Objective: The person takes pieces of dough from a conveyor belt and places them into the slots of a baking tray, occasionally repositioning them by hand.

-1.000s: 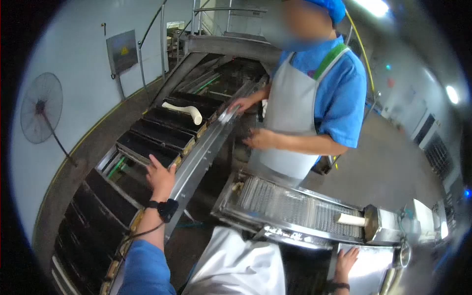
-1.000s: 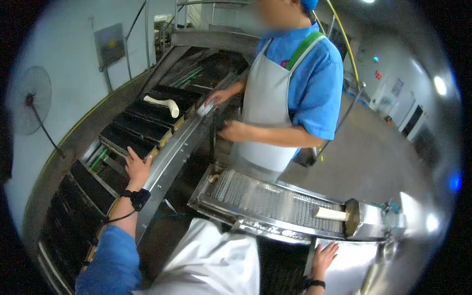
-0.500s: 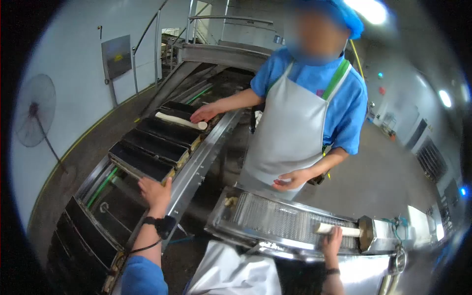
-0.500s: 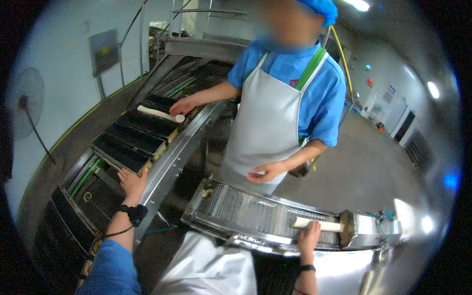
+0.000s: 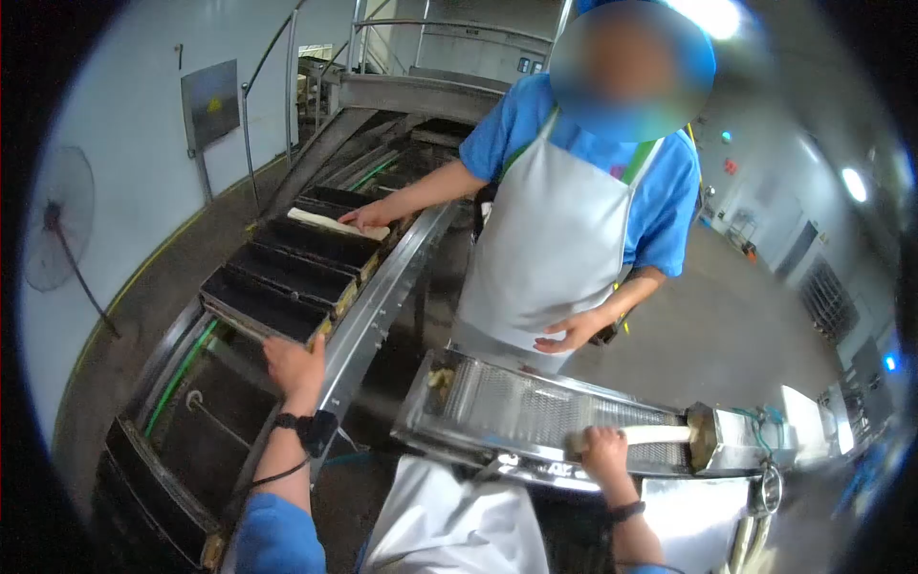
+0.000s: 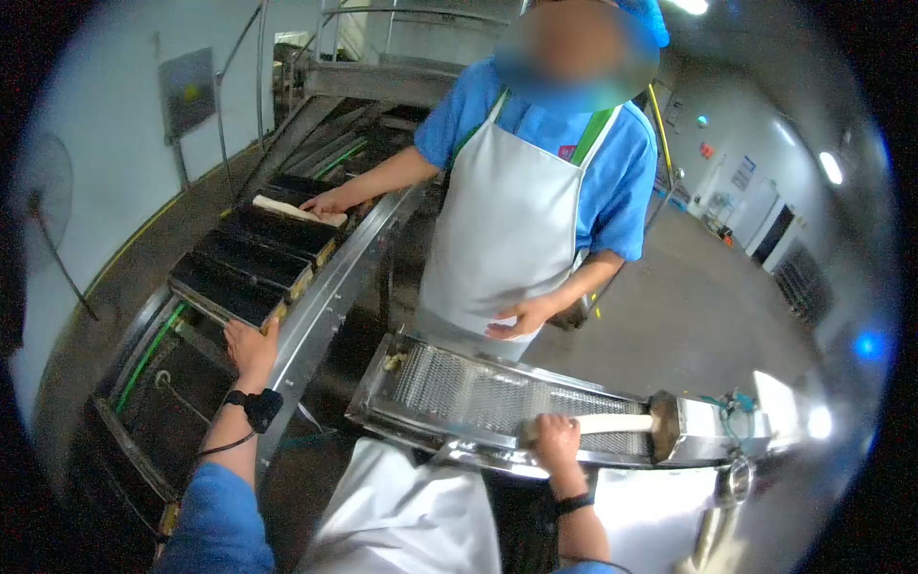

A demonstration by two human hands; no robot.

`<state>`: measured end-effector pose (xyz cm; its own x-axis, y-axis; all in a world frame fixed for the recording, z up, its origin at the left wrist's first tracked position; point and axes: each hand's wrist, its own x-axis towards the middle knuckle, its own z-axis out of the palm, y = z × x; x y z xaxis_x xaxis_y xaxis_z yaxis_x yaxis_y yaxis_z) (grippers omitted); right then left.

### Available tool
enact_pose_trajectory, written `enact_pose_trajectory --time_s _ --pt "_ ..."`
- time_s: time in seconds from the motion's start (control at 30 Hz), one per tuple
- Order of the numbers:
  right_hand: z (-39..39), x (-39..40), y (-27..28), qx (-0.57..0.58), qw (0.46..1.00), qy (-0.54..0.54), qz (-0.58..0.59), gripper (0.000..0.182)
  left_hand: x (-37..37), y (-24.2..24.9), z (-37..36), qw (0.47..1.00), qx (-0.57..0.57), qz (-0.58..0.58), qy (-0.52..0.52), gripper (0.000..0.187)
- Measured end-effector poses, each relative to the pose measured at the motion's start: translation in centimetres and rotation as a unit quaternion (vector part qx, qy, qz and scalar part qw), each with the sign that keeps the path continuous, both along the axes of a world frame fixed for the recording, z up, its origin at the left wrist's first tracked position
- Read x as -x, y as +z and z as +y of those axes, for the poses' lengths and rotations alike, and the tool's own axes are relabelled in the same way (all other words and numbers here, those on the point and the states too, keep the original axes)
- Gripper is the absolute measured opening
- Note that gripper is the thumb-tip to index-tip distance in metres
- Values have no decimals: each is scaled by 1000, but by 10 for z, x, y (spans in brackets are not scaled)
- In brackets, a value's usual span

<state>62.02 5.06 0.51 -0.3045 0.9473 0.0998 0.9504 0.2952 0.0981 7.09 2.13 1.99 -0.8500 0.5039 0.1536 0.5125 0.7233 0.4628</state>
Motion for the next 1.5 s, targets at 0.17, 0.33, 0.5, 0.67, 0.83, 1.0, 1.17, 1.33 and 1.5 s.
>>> enact_pose_trajectory --time_s 0.17,0.33,0.5,0.67,0.83,1.0,1.17,1.33,1.5 --pt "-10 42 38 75 982 -139 -108 41 15 -23 6 999 8 37 -22 100" --pt "33 44 57 13 953 -74 295 32 8 -12 4 999 -37 -24 -2 101" --pt "34 122 205 107 718 107 679 37 6 -9 0 998 -48 -39 -1 100" --pt "23 215 261 312 500 288 755 47 10 -13 3 998 -50 -31 -1 100" --pt "2 239 249 324 504 351 719 60 13 -17 5 997 -62 -36 7 101" --pt "11 129 162 299 634 136 700 58 26 -3 0 996 -42 -64 -46 99" --pt "-32 -33 40 48 898 -154 409 46 14 3 -1 999 -10 -25 -36 102" --pt "-111 -178 -69 -129 927 -323 141 49 19 -6 3 998 -43 -25 -24 100" --pt "-124 -164 -20 -49 894 -433 104 56 31 -20 9 999 -29 -5 -14 101"
